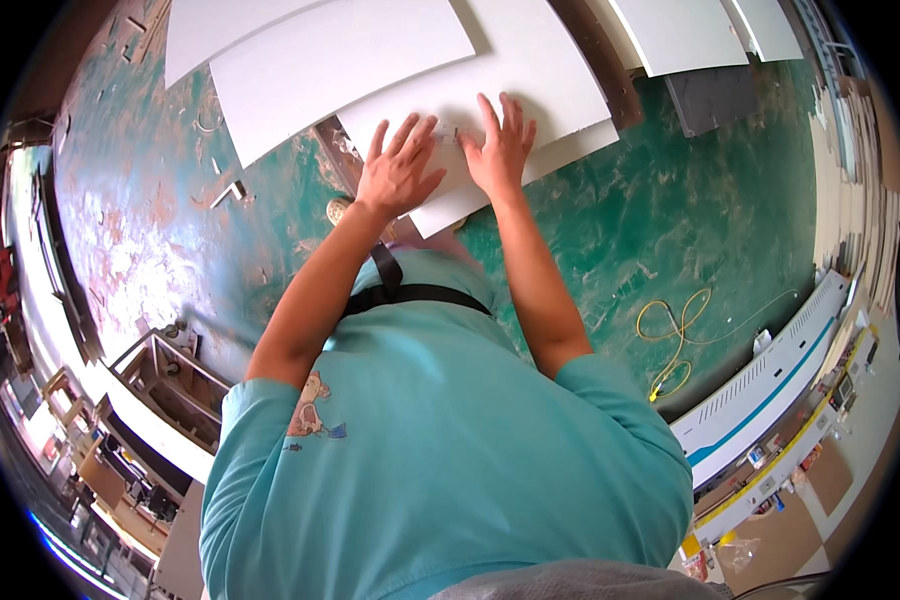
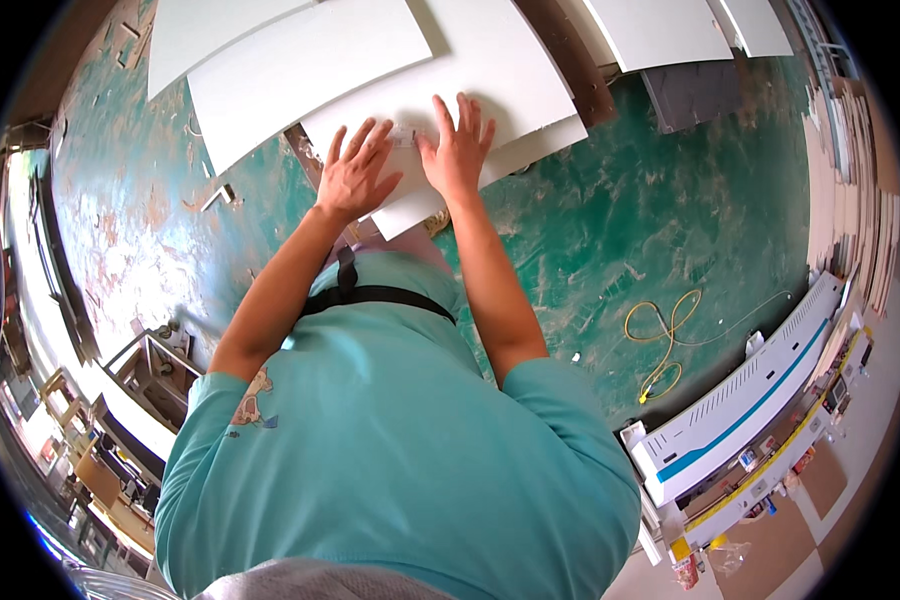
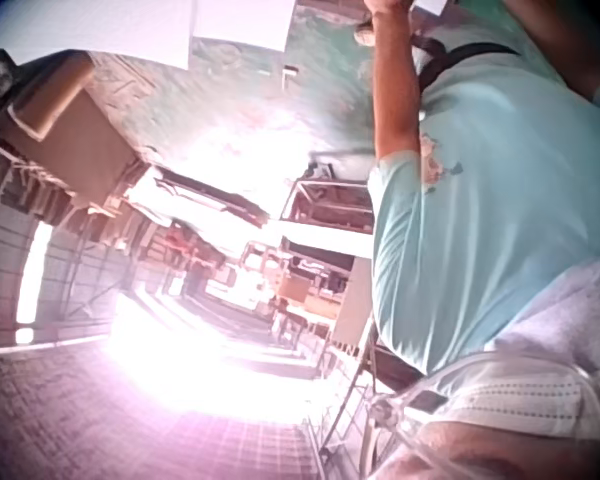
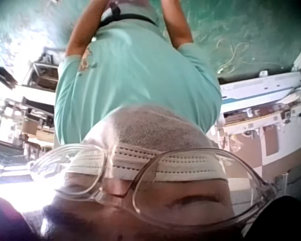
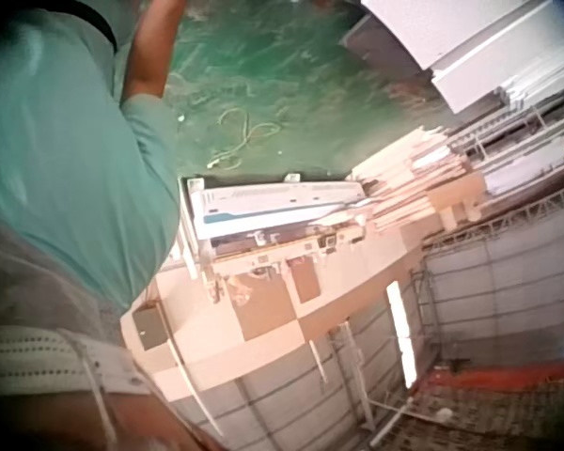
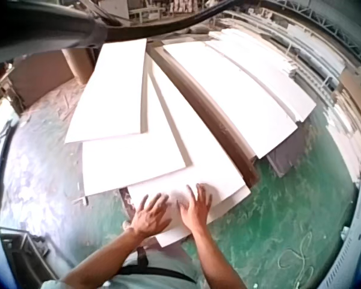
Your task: The person uses a yellow-handled tool to scrape and clean the surface of a white board on a machine, then measures the board with a tape measure. They later move and stack several white boards on a table and handle a small white label.
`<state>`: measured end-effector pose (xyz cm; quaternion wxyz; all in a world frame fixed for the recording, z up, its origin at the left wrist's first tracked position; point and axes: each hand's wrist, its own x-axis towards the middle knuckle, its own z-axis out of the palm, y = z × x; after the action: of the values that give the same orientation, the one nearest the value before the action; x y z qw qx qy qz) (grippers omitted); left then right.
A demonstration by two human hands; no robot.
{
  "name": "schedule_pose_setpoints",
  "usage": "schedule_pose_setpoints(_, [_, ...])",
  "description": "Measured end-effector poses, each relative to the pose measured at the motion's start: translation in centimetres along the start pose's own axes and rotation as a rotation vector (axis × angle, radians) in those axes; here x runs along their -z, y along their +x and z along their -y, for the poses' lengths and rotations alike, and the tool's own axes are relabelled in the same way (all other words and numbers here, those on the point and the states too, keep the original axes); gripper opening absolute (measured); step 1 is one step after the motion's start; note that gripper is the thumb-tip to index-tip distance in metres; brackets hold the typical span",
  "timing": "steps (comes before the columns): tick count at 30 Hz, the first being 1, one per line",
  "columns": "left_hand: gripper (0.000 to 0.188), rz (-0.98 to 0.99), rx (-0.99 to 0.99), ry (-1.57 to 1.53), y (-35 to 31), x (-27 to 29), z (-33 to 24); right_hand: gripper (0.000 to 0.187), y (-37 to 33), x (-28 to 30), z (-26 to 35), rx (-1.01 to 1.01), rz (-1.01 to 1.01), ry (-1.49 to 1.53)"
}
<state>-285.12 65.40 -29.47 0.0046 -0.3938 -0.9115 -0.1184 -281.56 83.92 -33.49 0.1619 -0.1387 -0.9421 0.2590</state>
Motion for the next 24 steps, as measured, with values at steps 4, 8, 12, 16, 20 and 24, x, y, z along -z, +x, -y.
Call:
schedule_pose_setpoints(4, [0.053,0.004,-0.067,-0.043,-0.1,-1.9,0.3,0.026,-0.4,-0.7,-0.3,0.516,-0.02,-0.072])
schedule_pose_setpoints(8, [0.051,-0.083,-0.047,0.005,-0.4,-1.5,0.0,0.024,-0.9,0.6,-2.7,0.502,-0.024,-0.054])
schedule_pose_setpoints(12, [0.048,-0.137,-0.004,-0.018,-1.3,-2.1,0.4,0.023,-1.0,2.1,-2.4,0.491,0.05,-0.052])
schedule_pose_setpoints(16, [0.044,-0.17,-0.015,-0.039,-0.8,-2.0,0.5,0.03,-0.5,1.9,-0.6,0.517,0.148,-0.076])
schedule_pose_setpoints(20, [0.044,-0.181,-0.024,-0.032,-0.6,-2.0,0.8,0.037,0.1,1.3,-2.1,0.514,0.12,-0.051])
schedule_pose_setpoints(24, [0.05,-0.111,0.041,-0.086,-1.2,-1.9,0.6,0.036,0.0,1.4,-3.2,0.475,0.1,-0.088])
